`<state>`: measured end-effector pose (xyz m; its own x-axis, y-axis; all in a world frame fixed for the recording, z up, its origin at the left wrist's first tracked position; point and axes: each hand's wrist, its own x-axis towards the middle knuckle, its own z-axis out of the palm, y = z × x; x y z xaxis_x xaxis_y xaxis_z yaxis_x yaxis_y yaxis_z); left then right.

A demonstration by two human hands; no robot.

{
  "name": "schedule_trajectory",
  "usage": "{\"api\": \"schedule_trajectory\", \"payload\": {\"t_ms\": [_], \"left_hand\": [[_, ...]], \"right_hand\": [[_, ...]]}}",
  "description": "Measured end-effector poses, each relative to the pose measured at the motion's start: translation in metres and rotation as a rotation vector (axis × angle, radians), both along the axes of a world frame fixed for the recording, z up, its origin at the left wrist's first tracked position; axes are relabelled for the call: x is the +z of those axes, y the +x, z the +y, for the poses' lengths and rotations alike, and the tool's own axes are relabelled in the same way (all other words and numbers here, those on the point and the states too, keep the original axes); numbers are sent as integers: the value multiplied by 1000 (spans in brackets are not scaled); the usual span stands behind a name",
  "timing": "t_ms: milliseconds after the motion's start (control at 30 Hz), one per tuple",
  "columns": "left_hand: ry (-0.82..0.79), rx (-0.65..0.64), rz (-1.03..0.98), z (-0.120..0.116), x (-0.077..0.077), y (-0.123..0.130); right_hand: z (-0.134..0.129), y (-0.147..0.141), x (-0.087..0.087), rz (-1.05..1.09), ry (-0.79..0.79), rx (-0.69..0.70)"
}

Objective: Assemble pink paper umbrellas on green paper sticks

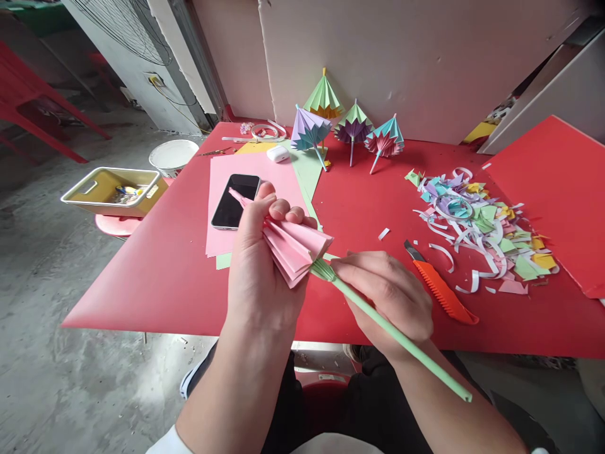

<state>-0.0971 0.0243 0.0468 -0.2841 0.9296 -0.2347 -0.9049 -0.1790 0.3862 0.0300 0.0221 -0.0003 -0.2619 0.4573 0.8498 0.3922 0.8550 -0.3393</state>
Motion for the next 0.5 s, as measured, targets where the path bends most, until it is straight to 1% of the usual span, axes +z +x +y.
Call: {"api": "schedule_trajectory", "payload": {"t_ms": [200,267,333,400,500], "left_hand": [[-27,8,-13,1,3,-1],[-50,23,-7,1,4,-2],[-53,46,17,1,3,-3],[-30,80,77,2,0,-5],[15,126,236,4,-6,-7]], "right_hand": [[4,3,-2,-38,47,69],[9,7,-5,-56,26,110],[15,15,-8,-61,-67,151],[21,25,-5,-20,-246,151],[22,41,7,137,-550,65]]}}
